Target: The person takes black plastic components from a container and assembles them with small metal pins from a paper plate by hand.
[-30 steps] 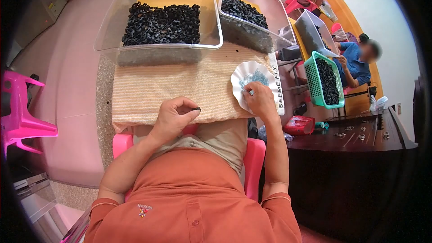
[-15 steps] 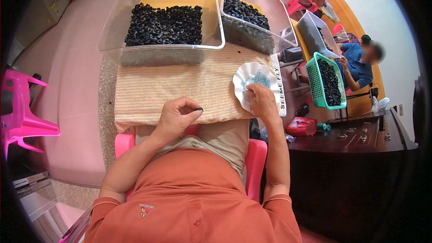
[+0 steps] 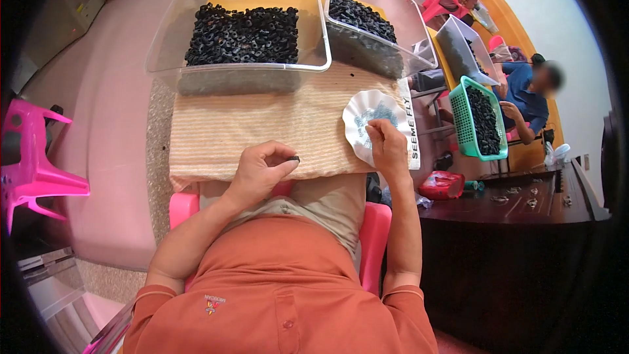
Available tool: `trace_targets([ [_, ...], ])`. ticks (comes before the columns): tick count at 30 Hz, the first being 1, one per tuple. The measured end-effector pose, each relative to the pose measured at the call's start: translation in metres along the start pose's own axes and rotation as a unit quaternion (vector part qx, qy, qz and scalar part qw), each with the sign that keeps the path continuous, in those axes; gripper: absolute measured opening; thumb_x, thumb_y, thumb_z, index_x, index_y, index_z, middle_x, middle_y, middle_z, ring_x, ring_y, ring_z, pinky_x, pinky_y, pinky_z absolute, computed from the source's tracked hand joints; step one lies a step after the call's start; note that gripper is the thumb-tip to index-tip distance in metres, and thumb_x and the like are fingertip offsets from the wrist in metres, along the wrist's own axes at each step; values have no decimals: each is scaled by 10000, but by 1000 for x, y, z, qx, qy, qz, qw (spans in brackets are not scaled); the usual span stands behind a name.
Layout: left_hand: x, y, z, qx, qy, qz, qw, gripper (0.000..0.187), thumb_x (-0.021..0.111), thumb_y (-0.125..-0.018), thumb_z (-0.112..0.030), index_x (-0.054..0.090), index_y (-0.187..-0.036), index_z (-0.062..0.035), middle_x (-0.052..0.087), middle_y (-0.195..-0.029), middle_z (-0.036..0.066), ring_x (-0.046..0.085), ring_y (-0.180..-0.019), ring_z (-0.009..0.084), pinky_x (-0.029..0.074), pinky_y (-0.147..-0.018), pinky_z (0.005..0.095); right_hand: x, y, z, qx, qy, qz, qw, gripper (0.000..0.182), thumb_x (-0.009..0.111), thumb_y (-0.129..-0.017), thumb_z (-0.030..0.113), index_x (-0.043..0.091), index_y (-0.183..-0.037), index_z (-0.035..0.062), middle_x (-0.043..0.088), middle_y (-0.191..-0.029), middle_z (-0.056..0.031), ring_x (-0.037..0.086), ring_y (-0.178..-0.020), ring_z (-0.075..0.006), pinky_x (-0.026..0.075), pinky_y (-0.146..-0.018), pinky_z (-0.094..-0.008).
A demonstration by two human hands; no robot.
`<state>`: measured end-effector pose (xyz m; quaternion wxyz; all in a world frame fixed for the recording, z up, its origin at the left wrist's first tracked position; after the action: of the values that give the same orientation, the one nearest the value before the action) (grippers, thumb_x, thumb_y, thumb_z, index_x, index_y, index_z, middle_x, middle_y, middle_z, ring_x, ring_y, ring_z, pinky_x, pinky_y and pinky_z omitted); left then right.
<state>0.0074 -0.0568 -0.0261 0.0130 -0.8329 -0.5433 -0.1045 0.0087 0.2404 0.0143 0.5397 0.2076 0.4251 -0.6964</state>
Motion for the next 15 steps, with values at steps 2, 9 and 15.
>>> trace_targets([
  [2, 1, -1, 1, 8, 4, 6, 1000, 151, 730, -907, -39, 705, -1045, 16, 721, -936, 28, 656, -852, 75, 538, -769, 239, 4, 2, 3, 13, -52, -15, 998, 88, 694, -936, 68, 660, -995, 13, 673, -785, -131, 660, -653, -239, 520, -618, -349],
  [9, 3, 1, -3, -9, 7, 12, 1000, 186, 735, -907, -47, 706, -1077, 24, 726, -988, 43, 662, -907, 87, 543, -808, 253, 26, 17, 45, 100, -320, 87, 938, 104, 663, -982, 61, 629, -1042, -16, 632, -818, -18, 620, -674, -76, 522, -608, -227],
  [15, 1, 2, -3, -20, 45, 20, 999, 214, 733, -907, -40, 695, -1106, 32, 728, -1026, 63, 673, -948, 109, 551, -850, 267, 55, 26, 67, 134, -424, 158, 881, 91, 639, -991, 44, 613, -1034, -32, 637, -820, -40, 634, -690, -95, 550, -621, -239],
])
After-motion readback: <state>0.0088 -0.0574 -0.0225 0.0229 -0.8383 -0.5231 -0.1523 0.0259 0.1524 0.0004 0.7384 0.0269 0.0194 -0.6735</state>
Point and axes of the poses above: each hand's wrist, its own y-axis away from the middle knuckle, its own x-axis out of the palm, z = x × y, the point moved 1 cm from there along -y, towards the middle knuckle
